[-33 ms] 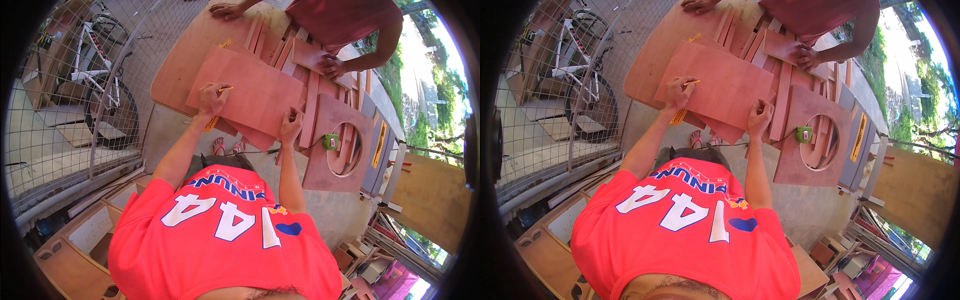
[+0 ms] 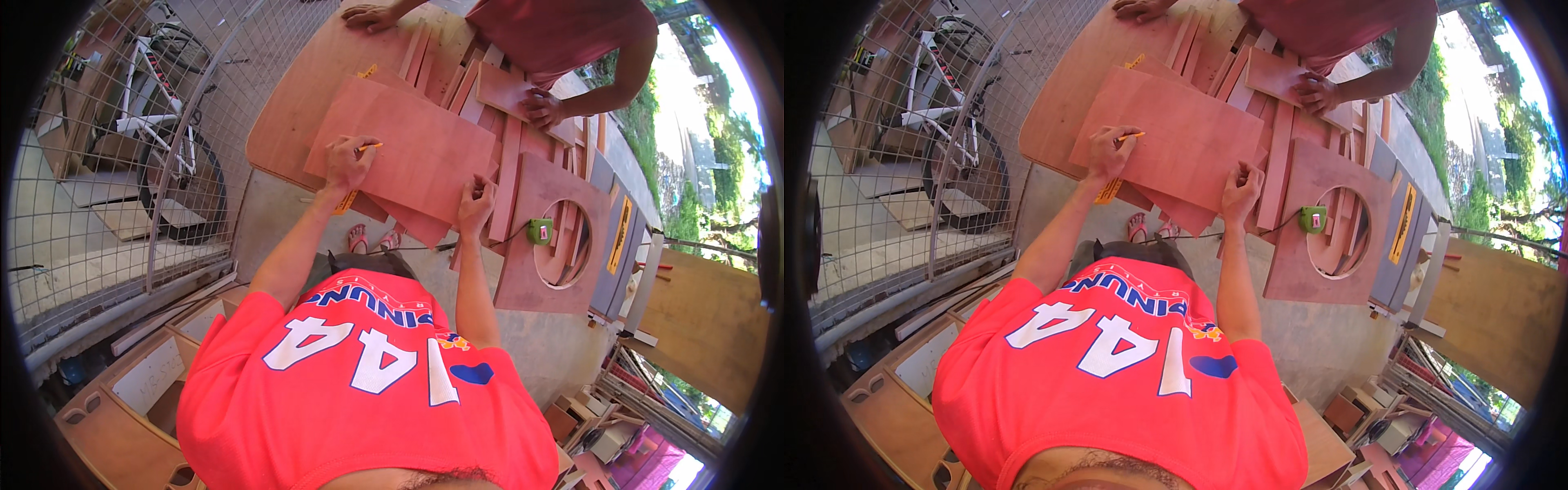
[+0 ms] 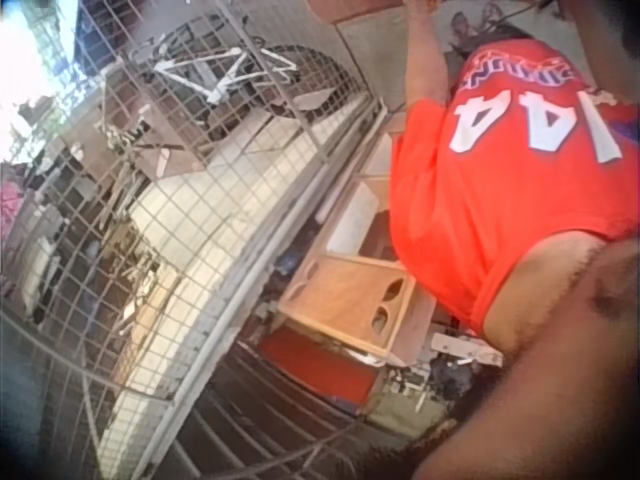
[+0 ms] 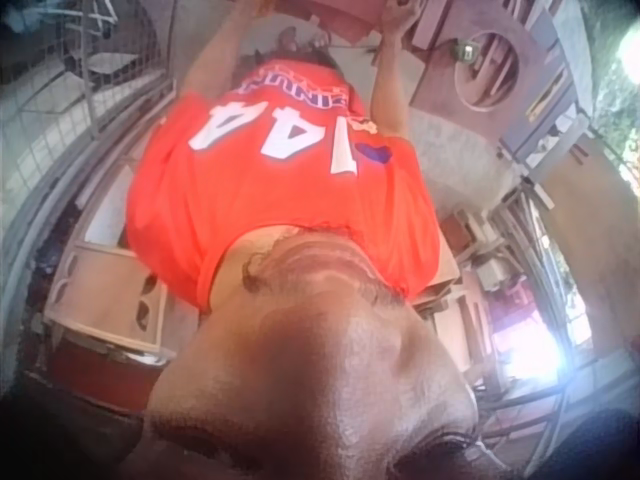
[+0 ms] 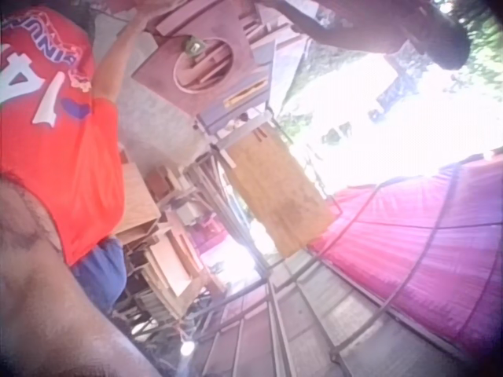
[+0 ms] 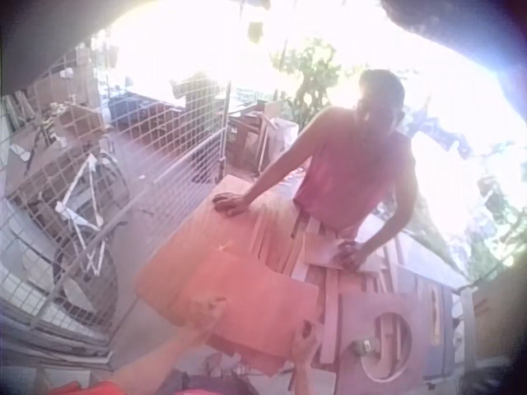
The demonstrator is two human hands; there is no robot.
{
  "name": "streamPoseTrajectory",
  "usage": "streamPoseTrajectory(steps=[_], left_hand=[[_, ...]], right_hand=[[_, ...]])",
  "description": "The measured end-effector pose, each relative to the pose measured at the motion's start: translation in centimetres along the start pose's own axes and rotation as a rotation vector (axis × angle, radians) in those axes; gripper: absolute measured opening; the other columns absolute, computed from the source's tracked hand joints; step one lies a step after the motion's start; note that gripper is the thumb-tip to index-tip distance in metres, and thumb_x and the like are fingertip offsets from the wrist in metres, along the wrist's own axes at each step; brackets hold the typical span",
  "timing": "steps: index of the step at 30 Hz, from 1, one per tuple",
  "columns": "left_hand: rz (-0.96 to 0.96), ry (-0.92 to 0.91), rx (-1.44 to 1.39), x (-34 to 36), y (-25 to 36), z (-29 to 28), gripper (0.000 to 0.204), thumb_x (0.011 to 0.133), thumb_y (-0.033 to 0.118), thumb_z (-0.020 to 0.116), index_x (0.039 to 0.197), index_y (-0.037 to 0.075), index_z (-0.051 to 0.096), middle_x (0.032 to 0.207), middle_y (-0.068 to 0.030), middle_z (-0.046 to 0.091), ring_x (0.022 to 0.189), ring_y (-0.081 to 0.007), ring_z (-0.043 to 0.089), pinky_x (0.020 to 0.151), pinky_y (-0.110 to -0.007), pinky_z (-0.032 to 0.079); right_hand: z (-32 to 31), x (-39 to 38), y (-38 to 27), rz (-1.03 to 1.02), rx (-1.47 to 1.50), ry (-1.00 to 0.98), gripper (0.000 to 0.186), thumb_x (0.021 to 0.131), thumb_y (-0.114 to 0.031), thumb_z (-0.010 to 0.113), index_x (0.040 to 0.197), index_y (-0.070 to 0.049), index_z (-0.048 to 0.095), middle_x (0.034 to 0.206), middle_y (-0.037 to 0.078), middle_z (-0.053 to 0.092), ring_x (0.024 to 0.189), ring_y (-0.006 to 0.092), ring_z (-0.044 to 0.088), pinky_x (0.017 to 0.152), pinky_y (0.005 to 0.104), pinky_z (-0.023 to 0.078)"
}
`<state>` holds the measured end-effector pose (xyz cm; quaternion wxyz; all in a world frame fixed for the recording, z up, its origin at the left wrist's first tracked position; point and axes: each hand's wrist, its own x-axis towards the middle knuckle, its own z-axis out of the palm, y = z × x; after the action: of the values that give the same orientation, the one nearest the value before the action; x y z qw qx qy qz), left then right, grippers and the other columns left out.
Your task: The person measures and marks a reddish-brown wooden board using a pencil and tape measure on a table saw. The person also handles a wooden piece with a circular cutout, placing it on the board and adjusting its position.
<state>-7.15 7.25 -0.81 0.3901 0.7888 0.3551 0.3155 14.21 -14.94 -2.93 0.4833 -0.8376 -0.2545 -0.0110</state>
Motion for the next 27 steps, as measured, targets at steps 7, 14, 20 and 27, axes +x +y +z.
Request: streamPoseTrajectory(steps=[7, 14, 20, 27], left_hand=[[0.069, 0.035, 0.11, 0.2, 0.9, 0.0, 0.018, 0.093, 0.019, 0.069, 0.107, 0.017, 0.08, 0.098, -0.0024, 0.078, 0.095, -0.0208, 0.067, 0.09, -0.038, 0.052], [0.076, 0.003, -0.048, 0.4, 1.4, 1.6, 0.023, 0.1, 0.018, 0.062, 0.12, 0.017, 0.074, 0.107, -0.002, 0.077, 0.11, -0.0229, 0.065, 0.1, -0.041, 0.044], [0.174, 0.118, 0.24, -0.7, -0.1, 0.1, 0.023, 0.104, 0.015, 0.056, 0.122, 0.017, 0.069, 0.113, -0.0028, 0.075, 0.115, -0.0241, 0.063, 0.102, -0.044, 0.042], [0.154, 0.044, 0.172, 0.7, 1.3, 3.7, 0.017, 0.102, 0.016, 0.058, 0.115, 0.015, 0.068, 0.108, -0.0048, 0.073, 0.114, -0.0269, 0.063, 0.099, -0.045, 0.042]], right_hand=[[0.7, 0.8, -0.3, -0.045, -0.015, 0.01, 0.018, 0.091, -0.001, 0.068, 0.109, 0.001, 0.068, 0.104, 0.011, 0.06, 0.082, 0.0202, 0.06, 0.074, 0.0334, 0.051], [1.0, 0.6, -0.3, -0.065, 0.015, 0.034, 0.016, 0.093, -0.003, 0.067, 0.108, 0.0, 0.068, 0.102, 0.011, 0.059, 0.08, 0.0199, 0.059, 0.072, 0.0337, 0.051], [0.6, 0.6, -0.6, -0.014, -0.075, -0.003, 0.02, 0.093, -0.005, 0.068, 0.112, -0.001, 0.069, 0.105, 0.011, 0.061, 0.085, 0.0219, 0.062, 0.076, 0.0348, 0.053], [6.3, -0.6, -5.0, 0.119, 0.434, -0.18, 0.034, 0.093, -0.006, 0.067, 0.127, -0.003, 0.063, 0.117, 0.014, 0.069, 0.105, 0.0221, 0.068, 0.09, 0.0342, 0.055]])
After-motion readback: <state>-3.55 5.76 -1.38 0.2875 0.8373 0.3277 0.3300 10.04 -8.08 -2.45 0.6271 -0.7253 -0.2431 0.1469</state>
